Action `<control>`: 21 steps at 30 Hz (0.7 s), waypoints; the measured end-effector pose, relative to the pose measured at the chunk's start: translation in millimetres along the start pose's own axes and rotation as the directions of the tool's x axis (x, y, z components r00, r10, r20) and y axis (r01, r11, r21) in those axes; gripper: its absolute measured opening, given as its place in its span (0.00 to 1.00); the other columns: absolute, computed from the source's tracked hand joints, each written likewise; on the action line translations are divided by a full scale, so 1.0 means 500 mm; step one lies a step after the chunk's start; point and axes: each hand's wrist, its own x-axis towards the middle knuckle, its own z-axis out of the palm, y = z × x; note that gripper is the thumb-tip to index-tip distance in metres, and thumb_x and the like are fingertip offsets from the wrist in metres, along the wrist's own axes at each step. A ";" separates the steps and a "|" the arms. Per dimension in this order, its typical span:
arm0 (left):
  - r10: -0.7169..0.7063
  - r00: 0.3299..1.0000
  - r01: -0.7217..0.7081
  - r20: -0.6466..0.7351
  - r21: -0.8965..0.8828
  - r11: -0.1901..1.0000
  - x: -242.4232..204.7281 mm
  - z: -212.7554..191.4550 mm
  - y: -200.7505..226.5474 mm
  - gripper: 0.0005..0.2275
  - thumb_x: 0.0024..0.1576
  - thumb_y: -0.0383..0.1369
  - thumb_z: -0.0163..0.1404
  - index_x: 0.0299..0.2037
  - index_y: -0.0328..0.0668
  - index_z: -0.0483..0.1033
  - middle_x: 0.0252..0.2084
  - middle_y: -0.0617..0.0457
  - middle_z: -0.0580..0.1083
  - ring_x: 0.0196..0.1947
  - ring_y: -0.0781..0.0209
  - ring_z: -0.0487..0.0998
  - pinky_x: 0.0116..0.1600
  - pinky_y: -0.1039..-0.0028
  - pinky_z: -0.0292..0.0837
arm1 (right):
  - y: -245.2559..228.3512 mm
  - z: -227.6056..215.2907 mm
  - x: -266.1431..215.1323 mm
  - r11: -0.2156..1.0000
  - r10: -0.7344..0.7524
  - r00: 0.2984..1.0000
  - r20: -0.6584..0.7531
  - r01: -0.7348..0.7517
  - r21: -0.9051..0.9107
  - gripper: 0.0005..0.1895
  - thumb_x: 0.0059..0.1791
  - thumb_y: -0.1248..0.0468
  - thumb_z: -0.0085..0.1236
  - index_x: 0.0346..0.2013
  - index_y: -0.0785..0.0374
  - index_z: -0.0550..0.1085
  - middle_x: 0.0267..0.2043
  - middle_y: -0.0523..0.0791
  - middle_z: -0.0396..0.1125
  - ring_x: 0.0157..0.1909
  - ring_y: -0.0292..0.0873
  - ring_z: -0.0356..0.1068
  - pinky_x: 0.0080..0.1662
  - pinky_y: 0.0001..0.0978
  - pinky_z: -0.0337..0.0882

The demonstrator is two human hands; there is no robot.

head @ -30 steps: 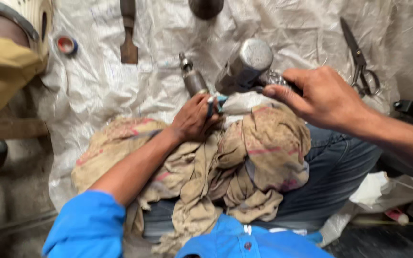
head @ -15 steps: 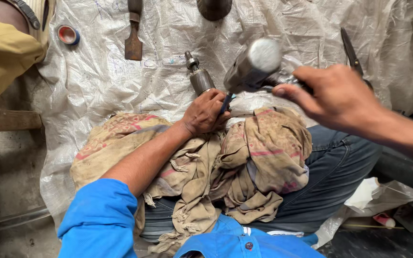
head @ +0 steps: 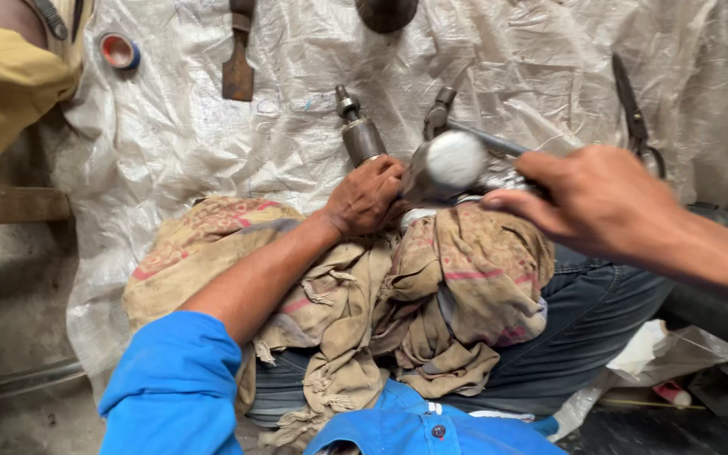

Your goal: The person sits on the floor and uses a hammer and chisel to adjust a small motor component. They repeatedly strike the chisel to loosen or reposition parts, then inspect the assembly by hand.

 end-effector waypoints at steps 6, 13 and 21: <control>0.013 1.000 -0.014 -0.007 -0.040 0.999 0.007 -0.007 0.007 0.10 0.66 0.34 0.50 0.41 0.37 0.64 0.46 0.43 0.71 0.49 0.43 0.72 0.52 0.57 0.73 | 0.037 -0.015 -0.028 0.882 -0.028 0.919 -0.393 0.208 0.424 0.23 0.59 0.48 0.49 0.30 0.63 0.71 0.11 0.41 0.57 0.14 0.34 0.57 0.19 0.33 0.56; -0.026 1.000 0.026 0.002 0.002 1.000 0.018 -0.002 0.015 0.10 0.67 0.34 0.48 0.45 0.36 0.63 0.46 0.43 0.70 0.47 0.45 0.72 0.49 0.59 0.73 | 0.130 0.078 0.079 0.999 0.016 0.890 -0.456 -0.034 -0.032 0.31 0.56 0.37 0.52 0.27 0.61 0.72 0.14 0.43 0.60 0.15 0.39 0.56 0.22 0.35 0.55; -0.073 0.997 0.074 0.008 -0.082 0.994 0.041 -0.014 0.021 0.08 0.67 0.32 0.48 0.47 0.36 0.64 0.44 0.43 0.69 0.43 0.44 0.72 0.49 0.58 0.72 | 0.352 0.258 0.283 0.849 -0.019 0.762 -0.647 -0.329 -0.413 0.36 0.52 0.28 0.57 0.23 0.57 0.73 0.16 0.39 0.62 0.16 0.36 0.59 0.20 0.31 0.56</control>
